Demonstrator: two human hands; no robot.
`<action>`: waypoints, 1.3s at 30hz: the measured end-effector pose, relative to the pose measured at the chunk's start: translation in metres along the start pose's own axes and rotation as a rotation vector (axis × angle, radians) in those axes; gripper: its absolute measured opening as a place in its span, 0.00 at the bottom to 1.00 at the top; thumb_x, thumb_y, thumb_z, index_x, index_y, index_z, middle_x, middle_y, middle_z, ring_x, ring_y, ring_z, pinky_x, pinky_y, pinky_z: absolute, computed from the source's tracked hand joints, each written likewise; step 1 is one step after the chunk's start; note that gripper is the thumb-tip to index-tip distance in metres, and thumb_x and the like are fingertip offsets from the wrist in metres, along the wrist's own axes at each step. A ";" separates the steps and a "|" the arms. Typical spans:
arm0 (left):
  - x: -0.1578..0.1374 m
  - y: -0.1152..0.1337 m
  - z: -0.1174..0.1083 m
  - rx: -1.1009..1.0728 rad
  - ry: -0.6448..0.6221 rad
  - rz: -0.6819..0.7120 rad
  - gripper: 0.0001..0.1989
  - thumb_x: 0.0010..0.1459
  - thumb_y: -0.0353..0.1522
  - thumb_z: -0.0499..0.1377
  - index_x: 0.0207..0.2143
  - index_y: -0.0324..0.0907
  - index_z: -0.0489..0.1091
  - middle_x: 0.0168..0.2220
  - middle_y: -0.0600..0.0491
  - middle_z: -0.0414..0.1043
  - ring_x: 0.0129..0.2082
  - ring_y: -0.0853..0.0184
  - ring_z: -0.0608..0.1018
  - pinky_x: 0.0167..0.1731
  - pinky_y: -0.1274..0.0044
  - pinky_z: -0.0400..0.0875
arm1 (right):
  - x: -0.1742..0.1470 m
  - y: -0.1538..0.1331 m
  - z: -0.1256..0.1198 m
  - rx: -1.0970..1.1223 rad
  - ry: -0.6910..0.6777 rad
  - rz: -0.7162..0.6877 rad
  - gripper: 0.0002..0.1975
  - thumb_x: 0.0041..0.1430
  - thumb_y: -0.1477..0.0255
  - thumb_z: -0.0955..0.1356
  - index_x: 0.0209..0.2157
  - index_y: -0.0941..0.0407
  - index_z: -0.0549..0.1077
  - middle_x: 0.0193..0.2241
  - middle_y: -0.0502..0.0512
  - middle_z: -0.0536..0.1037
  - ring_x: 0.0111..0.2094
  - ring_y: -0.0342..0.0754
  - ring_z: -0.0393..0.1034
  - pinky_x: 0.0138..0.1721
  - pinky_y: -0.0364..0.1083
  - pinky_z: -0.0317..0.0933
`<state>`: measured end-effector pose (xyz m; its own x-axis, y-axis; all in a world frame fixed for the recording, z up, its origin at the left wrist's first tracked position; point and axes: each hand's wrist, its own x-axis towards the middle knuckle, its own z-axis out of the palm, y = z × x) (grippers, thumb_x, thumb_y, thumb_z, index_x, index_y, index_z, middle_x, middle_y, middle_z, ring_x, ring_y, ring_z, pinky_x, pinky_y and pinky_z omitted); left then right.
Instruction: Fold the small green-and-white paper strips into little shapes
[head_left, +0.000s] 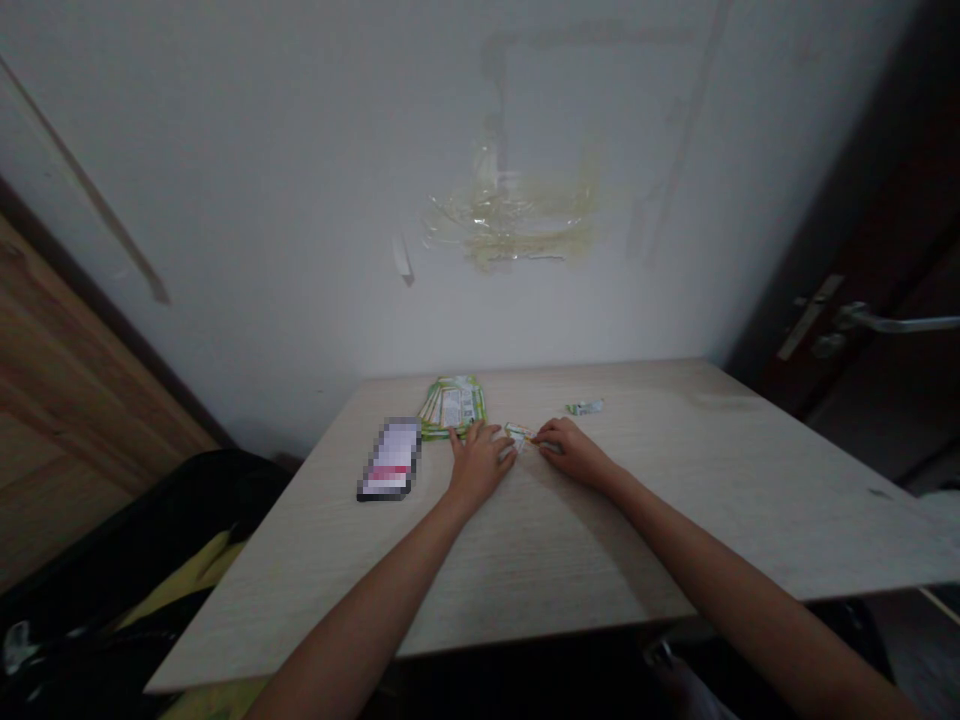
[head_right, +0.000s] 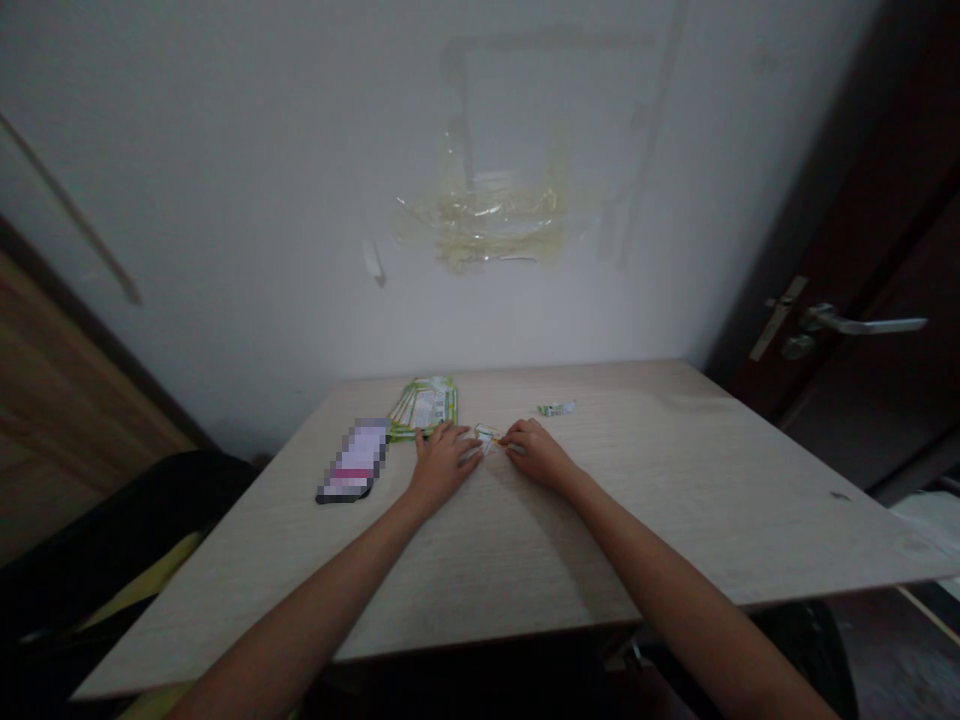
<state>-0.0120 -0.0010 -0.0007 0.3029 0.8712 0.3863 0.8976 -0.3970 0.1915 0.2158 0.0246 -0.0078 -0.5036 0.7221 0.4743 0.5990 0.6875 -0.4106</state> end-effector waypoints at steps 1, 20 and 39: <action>-0.001 0.000 0.000 0.002 0.001 0.006 0.13 0.64 0.42 0.55 0.47 0.57 0.75 0.57 0.53 0.70 0.63 0.51 0.61 0.61 0.41 0.36 | 0.000 0.000 0.000 -0.003 0.009 0.009 0.13 0.58 0.78 0.67 0.44 0.57 0.79 0.41 0.61 0.78 0.45 0.53 0.70 0.50 0.53 0.65; -0.001 -0.003 0.000 -0.012 -0.013 -0.026 0.12 0.63 0.42 0.56 0.47 0.64 0.75 0.58 0.53 0.69 0.64 0.50 0.60 0.59 0.38 0.34 | -0.002 0.001 -0.004 0.126 0.059 -0.034 0.17 0.54 0.81 0.67 0.44 0.53 0.79 0.49 0.58 0.77 0.52 0.52 0.70 0.57 0.55 0.63; -0.002 0.003 -0.004 0.003 -0.048 -0.039 0.22 0.60 0.54 0.52 0.52 0.63 0.73 0.64 0.52 0.63 0.65 0.47 0.57 0.60 0.41 0.27 | 0.001 -0.008 -0.008 -0.057 -0.096 -0.074 0.20 0.56 0.83 0.65 0.47 0.55 0.78 0.41 0.60 0.76 0.45 0.51 0.68 0.49 0.51 0.64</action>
<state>-0.0112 -0.0044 0.0025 0.2829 0.8989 0.3347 0.9100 -0.3618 0.2027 0.2157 0.0195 0.0020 -0.6031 0.6757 0.4239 0.5912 0.7354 -0.3313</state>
